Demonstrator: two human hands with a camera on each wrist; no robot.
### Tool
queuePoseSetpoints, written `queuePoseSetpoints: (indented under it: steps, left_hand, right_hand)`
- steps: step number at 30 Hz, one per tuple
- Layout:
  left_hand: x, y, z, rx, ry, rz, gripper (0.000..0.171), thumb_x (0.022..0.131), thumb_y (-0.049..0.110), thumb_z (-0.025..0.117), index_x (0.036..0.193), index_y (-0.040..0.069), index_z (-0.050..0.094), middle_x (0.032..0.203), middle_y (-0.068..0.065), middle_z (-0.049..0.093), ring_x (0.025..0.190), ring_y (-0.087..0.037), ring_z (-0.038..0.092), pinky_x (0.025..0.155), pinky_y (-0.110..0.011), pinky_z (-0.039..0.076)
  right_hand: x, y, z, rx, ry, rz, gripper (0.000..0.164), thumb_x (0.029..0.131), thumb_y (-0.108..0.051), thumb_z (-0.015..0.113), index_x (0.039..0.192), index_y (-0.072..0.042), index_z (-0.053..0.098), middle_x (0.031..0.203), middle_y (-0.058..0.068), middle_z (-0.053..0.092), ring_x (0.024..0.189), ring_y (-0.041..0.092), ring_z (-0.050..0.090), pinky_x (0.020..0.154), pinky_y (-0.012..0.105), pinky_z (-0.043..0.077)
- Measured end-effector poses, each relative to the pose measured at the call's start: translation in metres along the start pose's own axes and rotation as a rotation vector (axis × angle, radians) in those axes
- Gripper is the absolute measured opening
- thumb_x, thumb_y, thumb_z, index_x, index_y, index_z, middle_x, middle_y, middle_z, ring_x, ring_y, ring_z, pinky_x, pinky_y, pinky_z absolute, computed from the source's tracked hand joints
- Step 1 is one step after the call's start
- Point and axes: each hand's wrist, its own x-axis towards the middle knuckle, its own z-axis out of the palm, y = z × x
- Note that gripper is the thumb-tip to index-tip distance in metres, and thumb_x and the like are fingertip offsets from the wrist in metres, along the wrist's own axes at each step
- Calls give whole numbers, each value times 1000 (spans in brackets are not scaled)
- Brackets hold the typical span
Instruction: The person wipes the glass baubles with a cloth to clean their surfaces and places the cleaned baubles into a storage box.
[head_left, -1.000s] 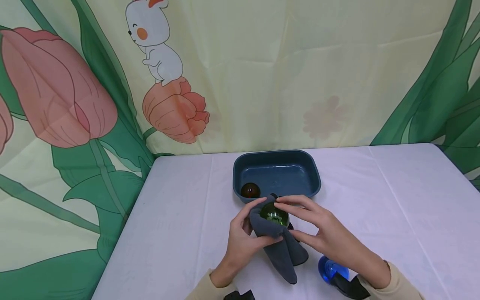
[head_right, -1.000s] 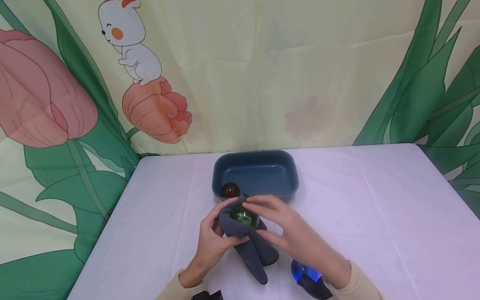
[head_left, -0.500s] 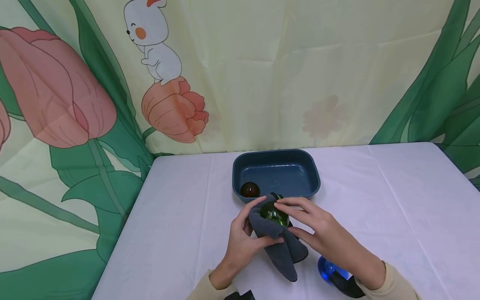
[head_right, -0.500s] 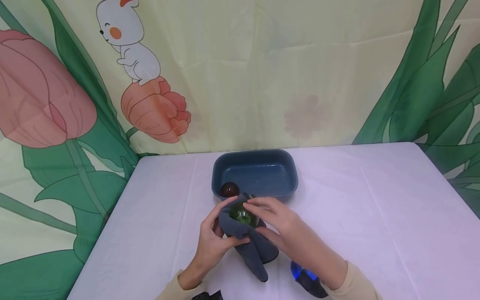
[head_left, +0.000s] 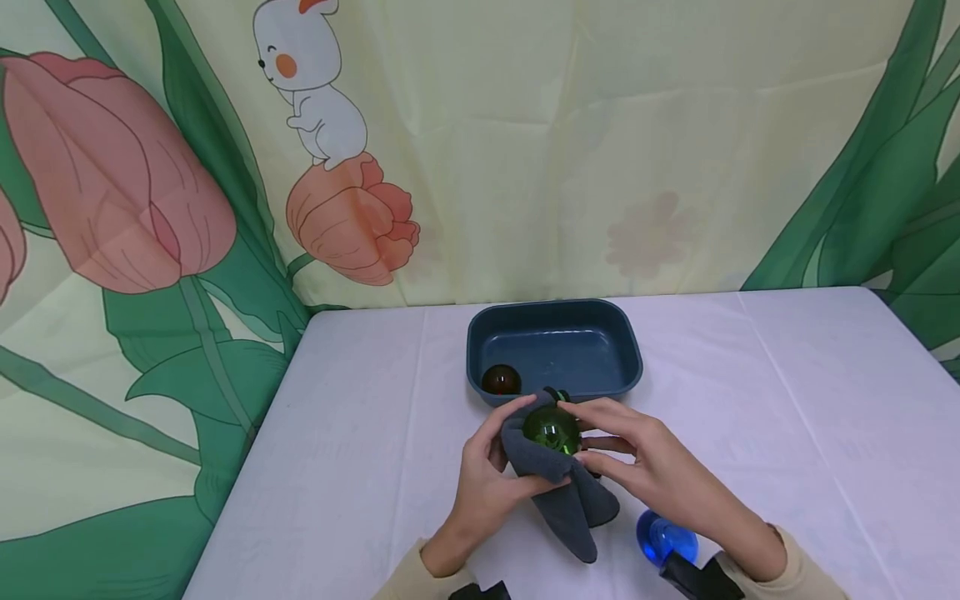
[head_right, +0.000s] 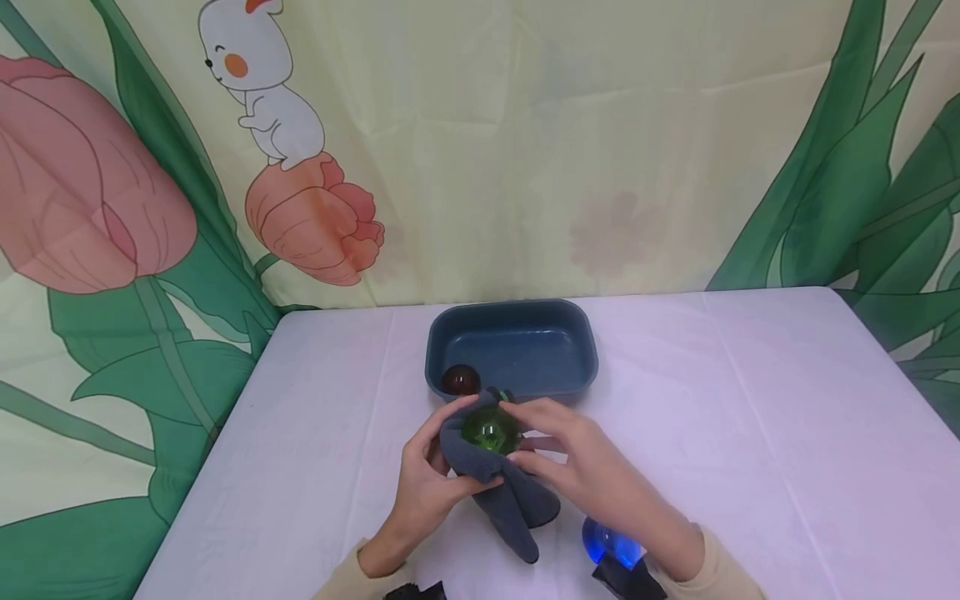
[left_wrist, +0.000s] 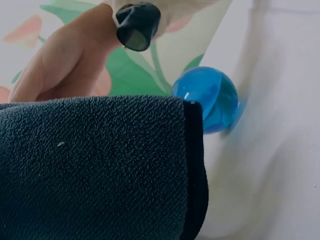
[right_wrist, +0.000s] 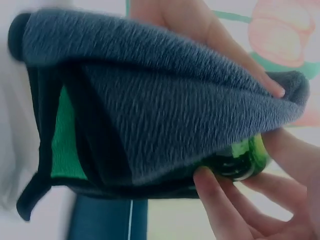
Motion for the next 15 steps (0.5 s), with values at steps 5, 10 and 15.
queuePoseSetpoints:
  steps: [5, 10, 15]
  left_hand:
    - [1, 2, -1, -29, 14, -85, 78, 71, -3, 86, 140, 10, 52, 137, -12, 57, 121, -24, 61, 103, -34, 51]
    - [1, 3, -3, -29, 25, -107, 76, 71, -4, 85, 139, 8, 52, 136, -12, 57, 121, -24, 61, 103, -33, 51]
    - [1, 4, -3, -47, 13, -89, 75, 72, -4, 84, 139, 1, 50, 136, -15, 56, 119, -24, 62, 100, -34, 53]
  right_hand:
    - [-1, -3, -4, -121, 43, -118, 53, 89, -20, 75, 138, -12, 58, 132, 5, 58, 113, 19, 66, 89, 26, 58]
    - [-1, -1, -7, -274, 126, -345, 66, 75, -5, 85, 135, -16, 61, 135, -1, 58, 121, 11, 59, 94, 14, 51]
    - [0, 4, -2, -326, 88, -444, 72, 69, 7, 85, 133, -18, 63, 139, 1, 56, 130, 12, 51, 97, 12, 49]
